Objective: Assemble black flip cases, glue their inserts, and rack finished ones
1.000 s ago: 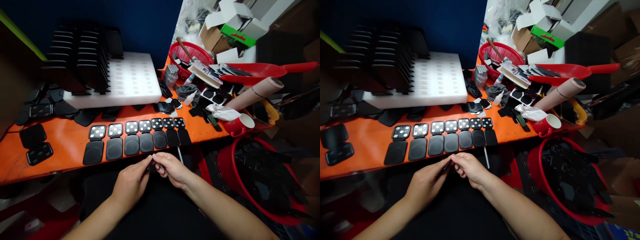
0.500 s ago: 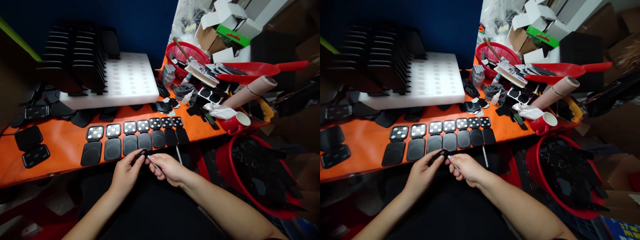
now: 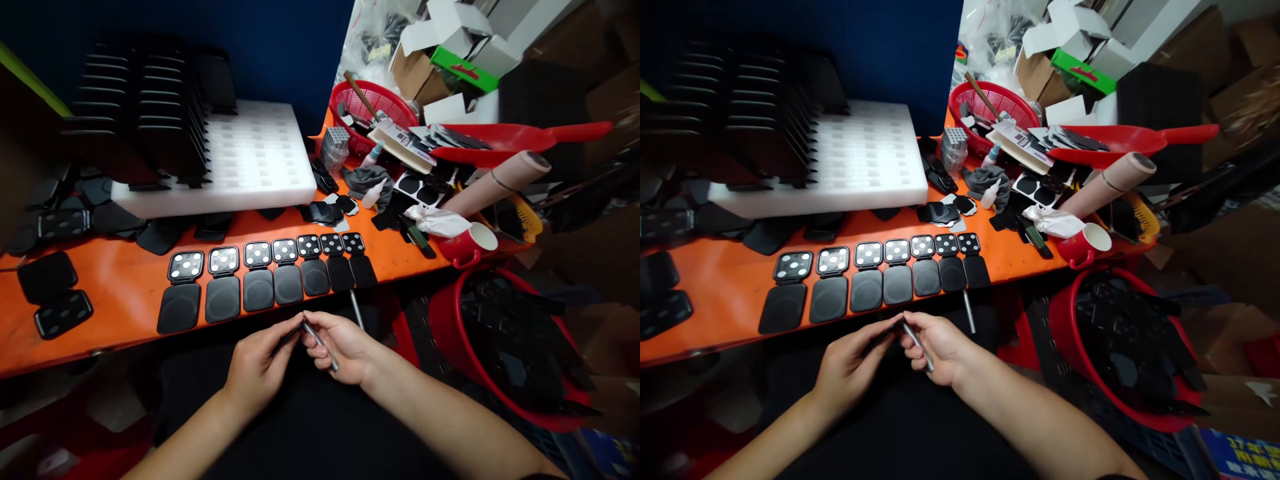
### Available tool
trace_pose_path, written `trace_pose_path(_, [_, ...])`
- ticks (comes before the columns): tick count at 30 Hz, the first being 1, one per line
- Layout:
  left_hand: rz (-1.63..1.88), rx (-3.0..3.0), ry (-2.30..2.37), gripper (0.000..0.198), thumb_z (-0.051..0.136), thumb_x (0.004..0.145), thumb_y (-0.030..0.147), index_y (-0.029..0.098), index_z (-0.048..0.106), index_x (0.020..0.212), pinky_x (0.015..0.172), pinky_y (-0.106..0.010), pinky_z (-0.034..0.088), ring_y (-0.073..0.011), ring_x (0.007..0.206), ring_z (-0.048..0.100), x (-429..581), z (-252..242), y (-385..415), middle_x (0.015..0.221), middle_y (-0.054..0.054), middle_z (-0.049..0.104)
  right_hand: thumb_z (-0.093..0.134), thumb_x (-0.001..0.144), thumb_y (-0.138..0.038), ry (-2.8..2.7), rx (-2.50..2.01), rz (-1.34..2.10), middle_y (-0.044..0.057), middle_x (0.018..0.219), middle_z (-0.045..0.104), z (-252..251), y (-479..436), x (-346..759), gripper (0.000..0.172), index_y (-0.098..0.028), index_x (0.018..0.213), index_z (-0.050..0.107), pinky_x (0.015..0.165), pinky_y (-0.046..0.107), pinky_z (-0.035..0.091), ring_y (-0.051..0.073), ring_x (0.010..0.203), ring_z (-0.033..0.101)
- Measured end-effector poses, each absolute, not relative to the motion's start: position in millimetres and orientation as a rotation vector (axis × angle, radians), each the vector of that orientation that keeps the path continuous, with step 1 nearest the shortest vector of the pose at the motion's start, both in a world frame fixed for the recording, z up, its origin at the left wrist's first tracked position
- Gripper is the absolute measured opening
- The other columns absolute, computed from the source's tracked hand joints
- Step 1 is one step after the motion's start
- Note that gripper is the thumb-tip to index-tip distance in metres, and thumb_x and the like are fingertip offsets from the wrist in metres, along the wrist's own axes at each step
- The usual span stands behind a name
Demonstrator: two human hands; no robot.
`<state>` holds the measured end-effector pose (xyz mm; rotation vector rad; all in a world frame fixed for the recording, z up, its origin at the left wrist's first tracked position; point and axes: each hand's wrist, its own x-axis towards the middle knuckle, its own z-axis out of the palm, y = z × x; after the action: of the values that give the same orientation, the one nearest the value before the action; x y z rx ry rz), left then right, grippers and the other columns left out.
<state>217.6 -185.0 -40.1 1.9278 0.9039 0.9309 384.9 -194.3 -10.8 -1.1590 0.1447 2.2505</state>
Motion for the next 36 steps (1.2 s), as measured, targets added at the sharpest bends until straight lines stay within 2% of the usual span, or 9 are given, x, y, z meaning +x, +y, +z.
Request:
trace_pose_path(7, [0.841,1.660,1.038,0.024,0.054,0.085,0.021,0.022,0.063,0.107,0.081,-0.024,0.049,-0.0161,0.091,0.066,226.5,-40.8,-185.8,0.102,-0.004,0.070,0.048,0.085,-0.035,0.206,-1.092,2.153,-0.008,0.052,0.036,-15.0,-204.7,382.1,0.021,-0.017,0.076,0.048,0.036,0.015,0.014,0.003,0.037,0.026])
trace_pose_path(10, [0.792,1.307,1.235,0.024,0.059,0.080,0.034,0.018,0.064,0.097,0.074,-0.027,0.049,-0.0187,0.082,0.065,231.4,-45.3,-175.6,0.090,-0.004,0.070,0.049,0.084,-0.040,-0.283,-1.243,2.004,-0.007,0.053,0.038,-11.5,-207.3,397.3,0.025,-0.016,0.076,0.053,0.038,0.017,0.016,0.004,0.040,0.026])
trace_pose_path(14, [0.756,0.836,1.236,0.035,0.068,0.069,0.043,0.018,0.062,0.093,0.062,-0.025,0.048,-0.0157,0.067,0.062,235.9,-52.3,-160.2,0.077,-0.001,0.067,0.065,0.074,-0.036,-1.106,-1.698,1.416,-0.002,0.069,0.055,-7.5,-207.7,420.2,0.020,-0.018,0.081,0.061,0.054,0.020,0.034,0.009,0.059,0.046])
trace_pose_path(16, [0.752,0.766,1.212,0.036,0.070,0.067,0.043,0.017,0.062,0.090,0.059,-0.024,0.047,-0.0144,0.063,0.061,240.0,-52.7,-155.7,0.073,-0.001,0.066,0.064,0.075,-0.033,-1.344,-1.773,1.373,-0.001,0.073,0.059,-9.2,-209.2,426.3,0.015,-0.018,0.080,0.063,0.060,0.022,0.036,0.011,0.066,0.051])
trace_pose_path(19, [0.753,0.845,1.204,0.033,0.070,0.067,0.043,0.017,0.062,0.086,0.058,-0.023,0.046,-0.0137,0.062,0.060,251.6,-49.5,-151.0,0.071,0.000,0.064,0.055,0.082,-0.034,-1.463,-1.732,1.449,-0.002,0.066,0.057,-13.6,-215.1,428.4,0.020,-0.017,0.074,0.062,0.058,0.022,0.035,0.011,0.063,0.049])
trace_pose_path(23, [0.737,0.934,1.107,0.036,0.067,0.072,0.042,0.017,0.061,0.097,0.063,-0.026,0.049,-0.0165,0.071,0.063,274.9,-45.9,-141.0,0.082,-0.004,0.067,0.050,0.084,-0.038,-1.407,-1.766,1.346,-0.004,0.060,0.047,-16.0,-222.6,439.6,0.027,-0.016,0.069,0.055,0.054,0.021,0.032,0.010,0.057,0.041])
trace_pose_path(27, [0.844,1.097,0.967,0.047,0.059,0.078,0.036,0.019,0.050,0.121,0.085,-0.035,0.049,-0.0228,0.104,0.060,295.8,-46.3,-131.7,0.114,-0.010,0.063,0.049,0.083,-0.046,-1.206,-1.844,1.118,-0.002,0.064,0.049,-18.1,-215.0,490.6,0.031,-0.016,0.073,0.055,0.057,0.023,0.037,0.012,0.060,0.045])
trace_pose_path(31, [0.699,1.814,0.871,0.035,0.049,0.086,0.031,0.026,0.056,0.119,0.100,-0.041,0.040,-0.0231,0.118,0.051,311.1,-47.7,-131.8,0.127,-0.005,0.058,0.048,0.079,-0.052,-1.143,-2.072,0.757,0.001,0.067,0.055,-30.3,-189.0,562.8,0.036,-0.017,0.070,0.053,0.059,0.025,0.039,0.015,0.063,0.050])
trace_pose_path(36, [0.446,2.319,0.735,0.040,0.046,0.087,0.027,0.022,0.052,0.126,0.106,-0.044,0.034,-0.0251,0.128,0.040,333.6,-54.9,-132.3,0.138,-0.005,0.047,0.049,0.076,-0.048,-1.276,-2.240,0.727,-0.001,0.055,0.051,-55.8,-156.2,603.9,0.034,-0.018,0.061,0.051,0.052,0.025,0.037,0.014,0.054,0.048])
